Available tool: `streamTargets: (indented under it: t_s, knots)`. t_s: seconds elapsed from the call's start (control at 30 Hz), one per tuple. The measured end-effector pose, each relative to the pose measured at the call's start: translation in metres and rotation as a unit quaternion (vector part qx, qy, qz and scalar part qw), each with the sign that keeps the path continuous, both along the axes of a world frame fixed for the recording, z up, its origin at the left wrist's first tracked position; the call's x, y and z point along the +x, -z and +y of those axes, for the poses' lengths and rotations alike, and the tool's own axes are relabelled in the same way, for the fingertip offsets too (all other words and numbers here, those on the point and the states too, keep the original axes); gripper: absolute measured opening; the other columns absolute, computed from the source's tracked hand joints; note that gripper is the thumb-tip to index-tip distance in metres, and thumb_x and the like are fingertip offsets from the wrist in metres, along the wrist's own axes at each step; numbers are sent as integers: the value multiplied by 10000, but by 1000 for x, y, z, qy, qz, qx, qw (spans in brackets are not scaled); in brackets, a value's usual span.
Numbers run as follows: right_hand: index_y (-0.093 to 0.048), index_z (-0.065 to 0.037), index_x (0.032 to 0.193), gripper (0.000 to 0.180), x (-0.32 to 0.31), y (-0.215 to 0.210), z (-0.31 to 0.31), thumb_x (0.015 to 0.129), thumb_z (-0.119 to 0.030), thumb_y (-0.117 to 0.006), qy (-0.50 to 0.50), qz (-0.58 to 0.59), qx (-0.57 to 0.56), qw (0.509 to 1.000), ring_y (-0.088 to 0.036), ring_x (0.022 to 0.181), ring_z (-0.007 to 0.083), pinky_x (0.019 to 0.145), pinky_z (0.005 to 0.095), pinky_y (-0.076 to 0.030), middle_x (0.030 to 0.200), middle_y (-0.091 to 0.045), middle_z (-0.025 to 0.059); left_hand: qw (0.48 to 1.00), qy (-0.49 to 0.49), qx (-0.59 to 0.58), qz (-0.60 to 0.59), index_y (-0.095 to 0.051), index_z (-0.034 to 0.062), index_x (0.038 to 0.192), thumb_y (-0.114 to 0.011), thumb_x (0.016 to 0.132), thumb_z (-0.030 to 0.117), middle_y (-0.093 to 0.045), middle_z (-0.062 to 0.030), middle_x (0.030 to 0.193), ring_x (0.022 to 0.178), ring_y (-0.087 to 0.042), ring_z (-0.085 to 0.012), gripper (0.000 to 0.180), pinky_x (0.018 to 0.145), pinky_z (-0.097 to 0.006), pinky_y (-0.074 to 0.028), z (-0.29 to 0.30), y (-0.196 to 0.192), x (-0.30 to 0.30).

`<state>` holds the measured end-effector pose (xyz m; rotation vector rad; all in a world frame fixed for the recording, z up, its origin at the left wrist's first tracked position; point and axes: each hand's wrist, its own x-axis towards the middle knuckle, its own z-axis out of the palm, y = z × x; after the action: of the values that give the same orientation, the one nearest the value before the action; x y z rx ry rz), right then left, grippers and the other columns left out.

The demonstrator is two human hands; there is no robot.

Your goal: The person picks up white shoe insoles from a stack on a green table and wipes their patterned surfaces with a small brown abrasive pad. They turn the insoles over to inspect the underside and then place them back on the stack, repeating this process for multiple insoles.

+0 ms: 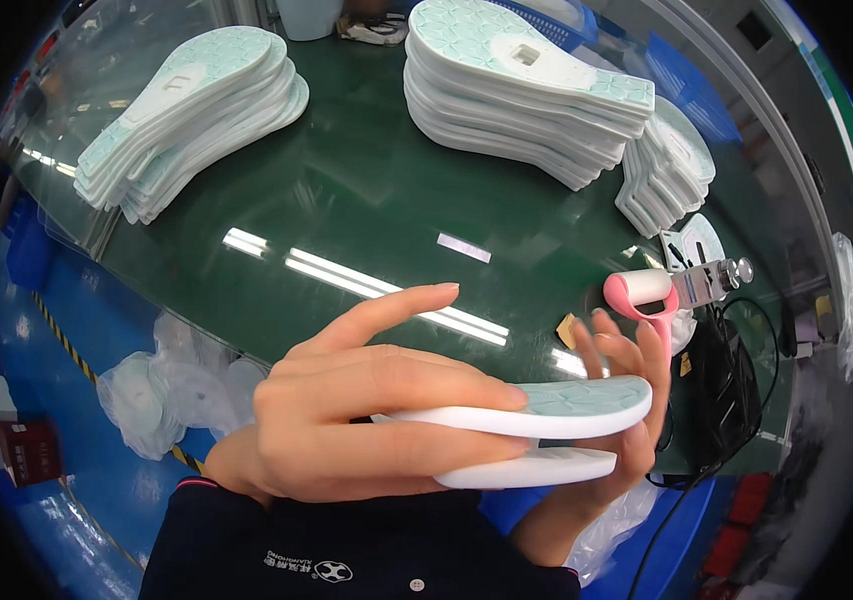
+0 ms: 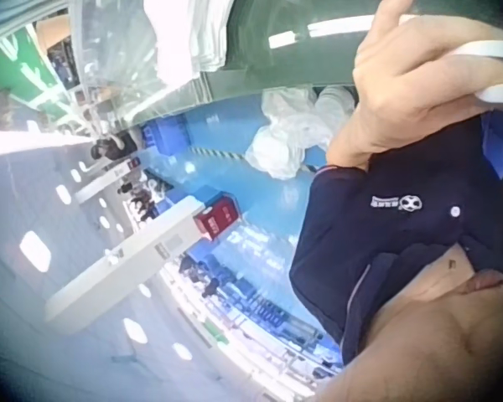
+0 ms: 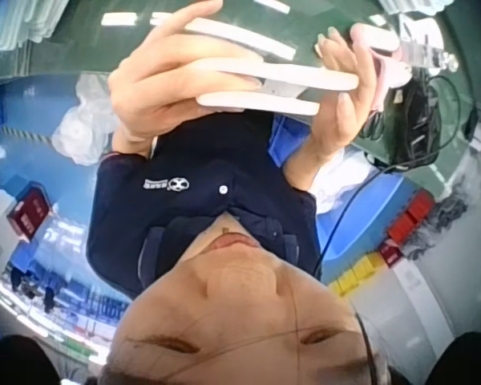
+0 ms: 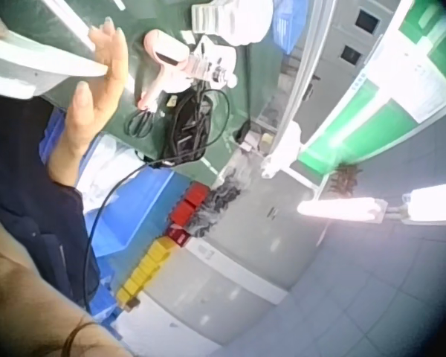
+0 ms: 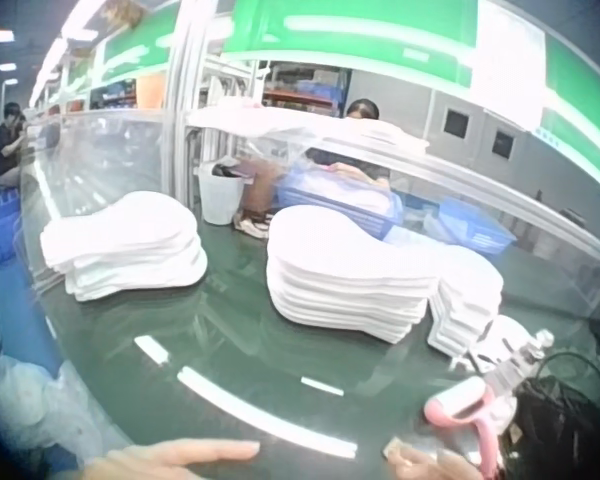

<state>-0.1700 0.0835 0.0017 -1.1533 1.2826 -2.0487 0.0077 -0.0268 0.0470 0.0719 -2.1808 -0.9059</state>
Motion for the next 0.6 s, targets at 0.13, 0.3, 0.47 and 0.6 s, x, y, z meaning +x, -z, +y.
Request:
streamTargets:
  t_s: [0.13,0.3,0.47,0.6]
  knots:
    - [-522,-3,1016,514,4,-28,-1,609,-282,-667,64,256,5,965,-501,1009,308,920,470,-313,856,-601,122,1000,6,-21,-18,-646,95,776,-640,694,140,-606,-106,909,792,-608,-187,93,938,-481,-291,-1,-3,-2]
    - [-594,-35,837,326,-1,-28,-4,534,-77,-708,2,290,-3,957,-600,812,260,869,484,-371,747,-620,68,991,-63,-93,79,-565,86,969,-691,638,271,-538,-174,1037,967,-531,-263,400,937,-490,-281,-6,15,-4]
    - [-501,-21,748,219,10,-17,-2,675,-120,-682,96,-29,-60,993,-584,772,239,874,511,-377,705,-548,69,984,-78,151,53,-279,-30,1211,-791,453,369,-437,-245,1147,1078,-451,-299,999,959,-439,-261,0,27,-2]
    - [-467,-38,764,236,11,-4,5,707,-152,-666,72,-63,-68,993,-547,870,240,897,541,-343,698,-515,67,993,-63,95,3,-289,-85,1133,-811,484,302,-569,-225,941,996,-529,-255,918,995,-488,-127,2,17,0]
